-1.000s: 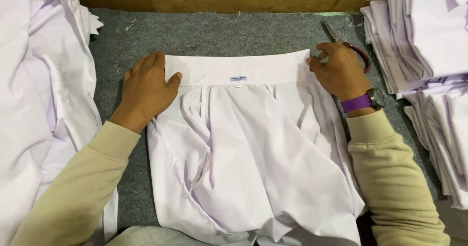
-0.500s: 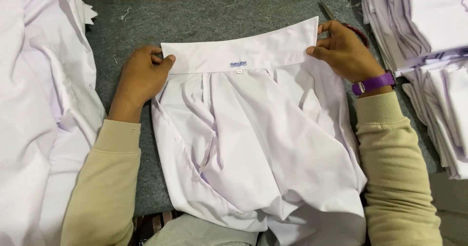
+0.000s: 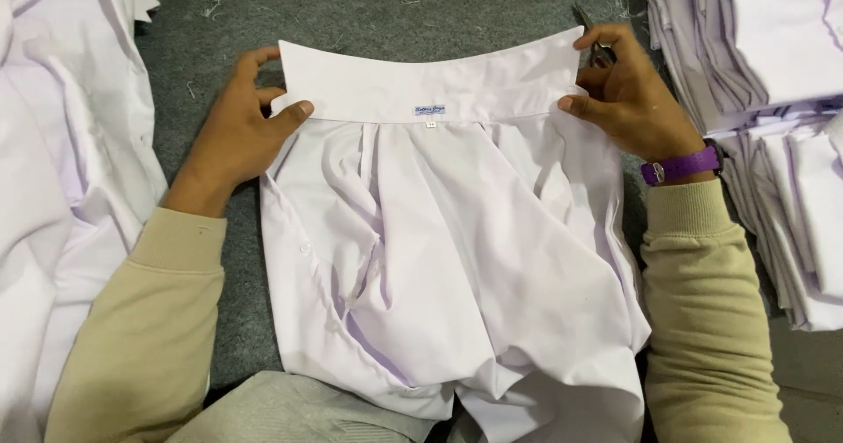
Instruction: Folding white garments and trimming loose threads with scissors on a factory work table.
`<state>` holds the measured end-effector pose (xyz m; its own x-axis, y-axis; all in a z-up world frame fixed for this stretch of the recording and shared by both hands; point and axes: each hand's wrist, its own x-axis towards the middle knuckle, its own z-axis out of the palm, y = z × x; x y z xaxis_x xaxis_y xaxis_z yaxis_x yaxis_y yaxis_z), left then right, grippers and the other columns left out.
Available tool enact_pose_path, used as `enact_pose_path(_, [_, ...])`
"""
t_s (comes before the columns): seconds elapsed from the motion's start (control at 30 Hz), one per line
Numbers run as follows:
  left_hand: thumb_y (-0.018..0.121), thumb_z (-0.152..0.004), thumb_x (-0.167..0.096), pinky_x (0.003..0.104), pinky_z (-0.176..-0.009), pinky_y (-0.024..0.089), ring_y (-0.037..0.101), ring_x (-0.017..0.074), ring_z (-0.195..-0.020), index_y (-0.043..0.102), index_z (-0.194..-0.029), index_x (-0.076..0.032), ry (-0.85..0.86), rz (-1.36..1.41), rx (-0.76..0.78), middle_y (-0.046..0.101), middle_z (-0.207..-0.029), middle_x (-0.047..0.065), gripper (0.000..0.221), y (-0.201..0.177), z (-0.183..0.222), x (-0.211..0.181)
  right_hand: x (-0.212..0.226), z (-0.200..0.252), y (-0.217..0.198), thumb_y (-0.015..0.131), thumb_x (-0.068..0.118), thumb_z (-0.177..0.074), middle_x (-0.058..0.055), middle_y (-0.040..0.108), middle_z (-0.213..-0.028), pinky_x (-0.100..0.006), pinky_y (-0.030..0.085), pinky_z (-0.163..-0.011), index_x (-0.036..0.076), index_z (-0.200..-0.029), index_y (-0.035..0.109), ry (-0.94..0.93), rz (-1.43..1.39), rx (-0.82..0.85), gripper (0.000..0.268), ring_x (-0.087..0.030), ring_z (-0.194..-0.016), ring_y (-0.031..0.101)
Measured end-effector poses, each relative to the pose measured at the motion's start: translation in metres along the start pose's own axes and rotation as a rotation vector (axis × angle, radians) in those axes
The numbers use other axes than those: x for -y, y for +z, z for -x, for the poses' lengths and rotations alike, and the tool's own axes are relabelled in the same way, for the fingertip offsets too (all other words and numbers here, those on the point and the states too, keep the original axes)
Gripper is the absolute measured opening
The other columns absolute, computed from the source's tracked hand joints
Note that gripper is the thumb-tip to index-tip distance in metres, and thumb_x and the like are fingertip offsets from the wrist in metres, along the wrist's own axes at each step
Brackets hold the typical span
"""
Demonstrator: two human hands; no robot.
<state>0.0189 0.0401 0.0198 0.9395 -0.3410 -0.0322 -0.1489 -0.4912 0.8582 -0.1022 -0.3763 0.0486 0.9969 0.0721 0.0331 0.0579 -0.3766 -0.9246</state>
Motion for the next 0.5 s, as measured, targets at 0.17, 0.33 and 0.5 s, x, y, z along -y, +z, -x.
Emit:
enact_pose_path(0.17, [0.063, -0.100, 0.003, 0.034, -0.109, 0.050, 0.060, 0.0269, -0.134, 0.017, -0.163, -0.023, 0.296, 0.094, 0.028, 0.009, -0.175, 0.014, 0.082, 0.000, -0.003, 0.014, 0.008, -0.001, 0.007, 0.066, 0.002, -0.100, 0.006, 0.021, -0.073, -0.022, 0.026, -0.058, 0.009, -0.133, 0.062, 0.067, 0.182, -0.014, 0.034, -0.008, -0.066, 0.025])
enact_pose_path(0.33, [0.068, -0.101, -0.008, 0.019, -0.076, 0.041, 0.050, 0.0044, -0.083, 0.075, -0.125, -0.015, 0.168, -0.028, -0.008, 0.070, -0.111, -0.007, 0.026, 0.001, -0.001, 0.015, -0.003, -0.002, 0.002, 0.073, 0.011, -0.098, 0.009, 0.033, -0.072, -0.019, 0.029, -0.055, 0.013, -0.129, 0.068, 0.108, 0.240, -0.068, 0.032, -0.002, -0.064, 0.032])
enact_pose_path(0.5, [0.068, -0.103, -0.007, 0.020, -0.078, 0.046, 0.057, 0.0048, -0.091, 0.075, -0.125, -0.015, 0.145, -0.011, -0.040, 0.072, -0.111, -0.004, 0.024, -0.003, 0.003, 0.014, 0.002, 0.000, 0.002, 0.074, 0.010, -0.099, 0.010, 0.027, -0.068, -0.020, 0.026, -0.055, 0.013, -0.124, 0.068, 0.072, 0.249, -0.081, 0.026, -0.003, -0.062, 0.027])
